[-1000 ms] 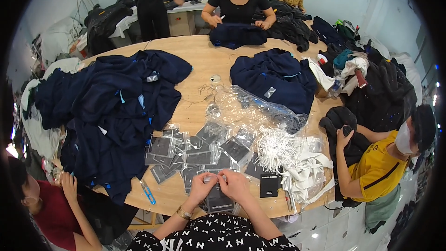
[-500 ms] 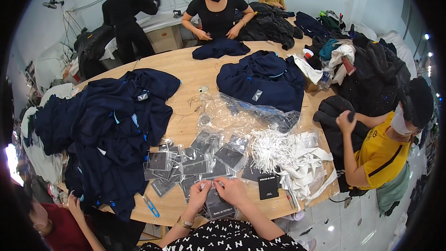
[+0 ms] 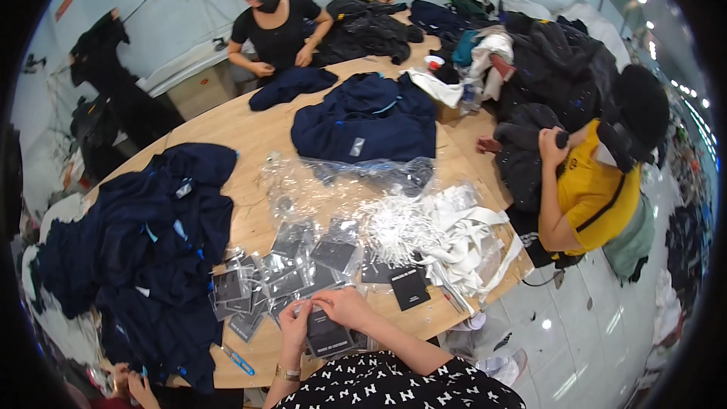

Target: Sorting and organizing small plastic packets containing garment tags or spare parts on a factory workbench.

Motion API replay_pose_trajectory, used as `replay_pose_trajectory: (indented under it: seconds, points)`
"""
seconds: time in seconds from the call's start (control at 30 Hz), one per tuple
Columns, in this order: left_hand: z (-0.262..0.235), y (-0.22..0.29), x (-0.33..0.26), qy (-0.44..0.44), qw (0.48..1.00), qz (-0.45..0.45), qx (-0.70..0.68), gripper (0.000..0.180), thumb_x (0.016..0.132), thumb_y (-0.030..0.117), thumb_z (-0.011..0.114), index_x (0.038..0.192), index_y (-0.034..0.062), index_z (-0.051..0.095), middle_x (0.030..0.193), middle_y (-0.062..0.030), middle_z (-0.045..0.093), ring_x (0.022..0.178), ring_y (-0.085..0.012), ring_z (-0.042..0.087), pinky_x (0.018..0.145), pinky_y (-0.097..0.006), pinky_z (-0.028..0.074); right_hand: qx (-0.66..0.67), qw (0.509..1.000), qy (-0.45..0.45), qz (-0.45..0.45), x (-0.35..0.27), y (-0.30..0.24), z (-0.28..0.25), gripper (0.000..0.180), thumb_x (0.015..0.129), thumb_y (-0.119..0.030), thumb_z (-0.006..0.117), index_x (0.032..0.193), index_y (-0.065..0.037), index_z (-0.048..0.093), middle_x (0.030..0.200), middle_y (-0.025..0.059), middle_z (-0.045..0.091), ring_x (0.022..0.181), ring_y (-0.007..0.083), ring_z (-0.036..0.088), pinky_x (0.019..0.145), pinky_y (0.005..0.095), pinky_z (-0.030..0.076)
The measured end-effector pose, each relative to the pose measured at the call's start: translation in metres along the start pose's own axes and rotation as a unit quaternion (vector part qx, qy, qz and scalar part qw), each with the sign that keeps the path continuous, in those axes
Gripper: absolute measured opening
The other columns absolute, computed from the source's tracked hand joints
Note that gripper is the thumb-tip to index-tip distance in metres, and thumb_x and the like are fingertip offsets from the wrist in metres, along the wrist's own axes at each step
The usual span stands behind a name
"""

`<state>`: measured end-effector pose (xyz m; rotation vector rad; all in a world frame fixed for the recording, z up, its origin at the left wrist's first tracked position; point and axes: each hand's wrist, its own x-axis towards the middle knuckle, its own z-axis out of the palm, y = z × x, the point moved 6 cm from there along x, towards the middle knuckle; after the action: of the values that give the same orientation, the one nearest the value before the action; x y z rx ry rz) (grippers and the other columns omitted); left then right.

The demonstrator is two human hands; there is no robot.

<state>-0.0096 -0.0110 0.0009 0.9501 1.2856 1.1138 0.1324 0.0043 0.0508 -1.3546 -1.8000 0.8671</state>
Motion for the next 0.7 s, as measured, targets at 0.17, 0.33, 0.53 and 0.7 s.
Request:
replay_pose_trajectory:
  seconds: [0.17,0.33,0.53,0.7]
  points:
    - [0.005,0.007,-0.001,-0.013,1.000,0.014,0.020,0.011,0.080,0.010,0.062,0.082,-0.0013,0.064,0.073,-0.0013,0.062,0.064,-0.0054,0.053,0.057,-0.019,0.043,-0.020,1.000,0.006,-0.008,0.000,-0.009,-0.003,0.012,0.078,-0.013,0.054,0.087,-0.005,0.057,0.068,0.0155,0.061,0.065,0.0328,0.060,0.056,0.0388,0.047]
    - [0.007,0.008,-0.001,-0.027,1.000,0.001,0.000,0.012,0.080,0.009,0.063,0.083,-0.0018,0.064,0.074,-0.0027,0.063,0.065,-0.0063,0.055,0.058,-0.020,0.044,-0.017,0.999,-0.026,0.027,-0.001,-0.016,-0.010,0.013,0.078,-0.014,0.055,0.087,-0.005,0.056,0.066,0.0162,0.060,0.061,0.0322,0.060,0.054,0.0374,0.046]
    - [-0.003,0.002,-0.004,-0.013,0.999,-0.032,-0.040,0.011,0.080,0.009,0.063,0.083,-0.0017,0.064,0.074,-0.0028,0.063,0.064,-0.0065,0.055,0.058,-0.019,0.044,0.028,0.999,-0.040,0.003,-0.003,-0.012,-0.003,0.013,0.079,-0.017,0.055,0.085,-0.005,0.058,0.068,0.0170,0.060,0.065,0.0347,0.059,0.059,0.0411,0.046]
    - [0.001,0.000,0.000,-0.038,0.995,-0.068,-0.058,0.010,0.080,0.009,0.063,0.082,-0.0007,0.064,0.074,-0.0019,0.062,0.064,-0.0065,0.054,0.057,-0.019,0.044,0.018,0.998,-0.054,0.007,0.000,-0.011,-0.006,0.012,0.079,-0.015,0.056,0.087,-0.006,0.057,0.063,0.0152,0.059,0.058,0.0314,0.058,0.053,0.0376,0.045]
